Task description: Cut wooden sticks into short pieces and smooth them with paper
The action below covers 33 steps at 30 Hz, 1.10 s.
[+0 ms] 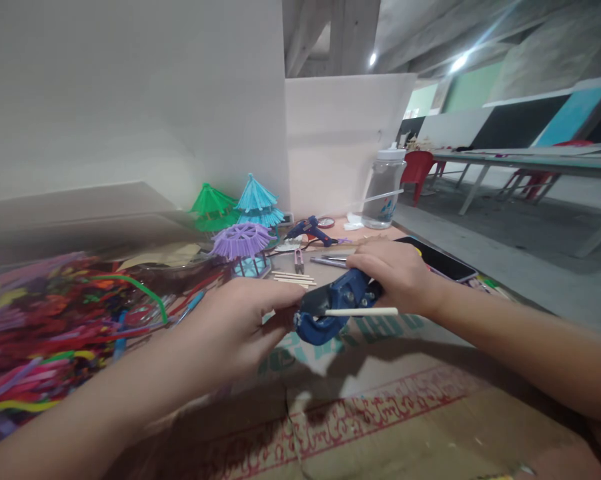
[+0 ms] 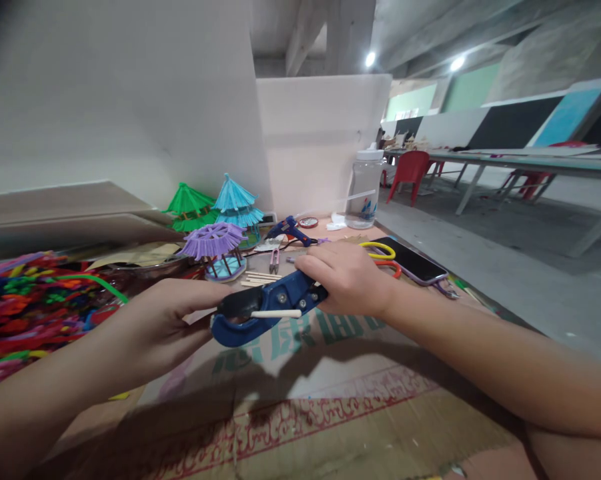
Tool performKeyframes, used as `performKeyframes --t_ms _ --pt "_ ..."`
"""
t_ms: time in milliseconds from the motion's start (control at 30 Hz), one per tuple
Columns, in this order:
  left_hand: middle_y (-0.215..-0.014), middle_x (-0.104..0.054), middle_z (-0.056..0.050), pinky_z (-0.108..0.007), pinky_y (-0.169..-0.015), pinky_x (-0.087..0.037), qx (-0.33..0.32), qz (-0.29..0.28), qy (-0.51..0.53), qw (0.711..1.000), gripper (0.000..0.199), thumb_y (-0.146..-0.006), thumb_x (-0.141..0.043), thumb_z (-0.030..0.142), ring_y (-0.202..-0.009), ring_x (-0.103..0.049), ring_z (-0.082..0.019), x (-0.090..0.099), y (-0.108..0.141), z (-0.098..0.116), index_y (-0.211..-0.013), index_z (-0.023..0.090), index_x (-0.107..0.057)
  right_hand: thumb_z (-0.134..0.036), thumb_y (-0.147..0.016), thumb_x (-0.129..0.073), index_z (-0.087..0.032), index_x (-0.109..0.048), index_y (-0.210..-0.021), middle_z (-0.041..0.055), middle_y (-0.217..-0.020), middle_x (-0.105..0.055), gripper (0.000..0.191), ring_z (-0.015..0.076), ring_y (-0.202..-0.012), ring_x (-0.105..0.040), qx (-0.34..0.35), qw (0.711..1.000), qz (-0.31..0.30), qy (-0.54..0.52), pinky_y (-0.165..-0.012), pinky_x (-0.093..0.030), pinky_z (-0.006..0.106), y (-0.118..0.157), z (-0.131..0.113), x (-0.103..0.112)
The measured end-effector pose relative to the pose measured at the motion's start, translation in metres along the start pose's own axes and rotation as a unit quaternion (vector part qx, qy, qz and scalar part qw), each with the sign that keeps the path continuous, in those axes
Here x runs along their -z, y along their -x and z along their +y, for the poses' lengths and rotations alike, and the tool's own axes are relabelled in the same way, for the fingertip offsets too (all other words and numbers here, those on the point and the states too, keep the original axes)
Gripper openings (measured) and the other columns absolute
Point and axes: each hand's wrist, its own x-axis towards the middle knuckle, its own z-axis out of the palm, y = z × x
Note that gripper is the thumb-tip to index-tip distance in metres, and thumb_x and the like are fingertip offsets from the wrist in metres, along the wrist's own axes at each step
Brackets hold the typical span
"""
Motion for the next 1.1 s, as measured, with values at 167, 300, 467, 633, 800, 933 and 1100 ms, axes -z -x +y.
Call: performKeyframes --t_ms 167,300,467,633,800,933,1100 --pt "-0.087 -0.076 -0.002 -0.022 -0.073 -0.053 0.011 -0.007 0.000 1.000 0.021 -0.092 -0.054 0.013 -0.080 -0.068 -0.016 -0.001 -0.002 -0.005 -0.092 0.019 -0.074 -0.025 -0.094 -0.049 -0.017 -0.056 -0.100 0.0047 -0.075 -0.066 0.012 0.0174 -0.068 -0.062 0.004 1.000 0.003 0.004 -0.061 -0.044 0.030 0.003 0.000 -0.006" --pt "-0.095 -0.079 -0.002 -0.022 -0.074 -0.052 0.001 0.015 -0.006 1.000 0.026 -0.092 -0.051 0.014 -0.082 -0.071 -0.014 -0.001 -0.003 -0.014 -0.100 0.019 -0.075 -0.020 -0.091 -0.052 -0.018 -0.055 -0.097 0.0026 -0.071 -0.065 0.007 0.0169 -0.065 -0.060 0.007 1.000 -0.010 0.015 -0.060 -0.042 0.029 0.006 0.001 -0.012" --pt "-0.087 -0.079 -0.002 -0.022 -0.069 -0.053 0.076 0.016 -0.015 0.997 0.020 -0.095 -0.057 0.029 -0.078 -0.072 -0.015 0.007 -0.008 -0.024 -0.096 0.020 -0.075 -0.025 -0.085 -0.058 -0.016 -0.056 -0.109 0.0095 -0.087 -0.067 0.026 0.0232 -0.078 -0.059 -0.015 1.000 0.012 0.006 -0.068 -0.046 0.035 0.012 -0.002 -0.027" --pt "-0.086 -0.078 -0.003 -0.024 -0.074 -0.056 0.105 0.057 0.104 0.987 0.015 -0.090 -0.066 0.029 -0.082 -0.072 -0.015 0.010 -0.010 -0.019 -0.090 0.017 -0.074 -0.020 -0.088 -0.055 -0.015 -0.058 -0.107 0.0070 -0.084 -0.063 0.020 0.0213 -0.077 -0.054 0.074 0.995 -0.062 -0.019 -0.073 -0.043 0.036 0.020 -0.011 -0.040" --pt "-0.084 -0.078 -0.003 -0.025 -0.077 -0.060 0.128 0.045 0.263 0.955 0.009 -0.090 -0.069 0.025 -0.080 -0.074 -0.014 0.008 -0.008 -0.014 -0.091 0.016 -0.069 -0.019 -0.084 -0.059 -0.014 -0.061 -0.107 0.0074 -0.086 -0.064 0.023 0.0222 -0.081 -0.053 0.077 0.990 -0.109 -0.047 -0.076 -0.043 0.036 0.021 -0.014 -0.045" --pt "-0.090 -0.081 -0.004 -0.026 -0.080 -0.060 0.128 0.033 0.311 0.941 0.018 -0.096 -0.067 0.030 -0.083 -0.075 -0.014 0.006 -0.007 -0.021 -0.109 0.018 -0.065 -0.019 -0.080 -0.062 -0.014 -0.061 -0.110 0.0094 -0.090 -0.065 0.031 0.0237 -0.085 -0.054 0.034 0.989 -0.124 -0.074 -0.076 -0.044 0.037 0.022 -0.013 -0.049" --pt "-0.090 -0.081 -0.004 -0.028 -0.083 -0.062 0.128 0.051 0.305 0.942 0.027 -0.097 -0.066 0.030 -0.087 -0.077 -0.015 0.006 -0.005 -0.022 -0.122 0.019 -0.062 -0.019 -0.078 -0.064 -0.013 -0.061 -0.113 0.0105 -0.093 -0.066 0.035 0.0244 -0.088 -0.054 0.023 0.985 -0.140 -0.095 -0.079 -0.046 0.039 0.023 -0.012 -0.052"
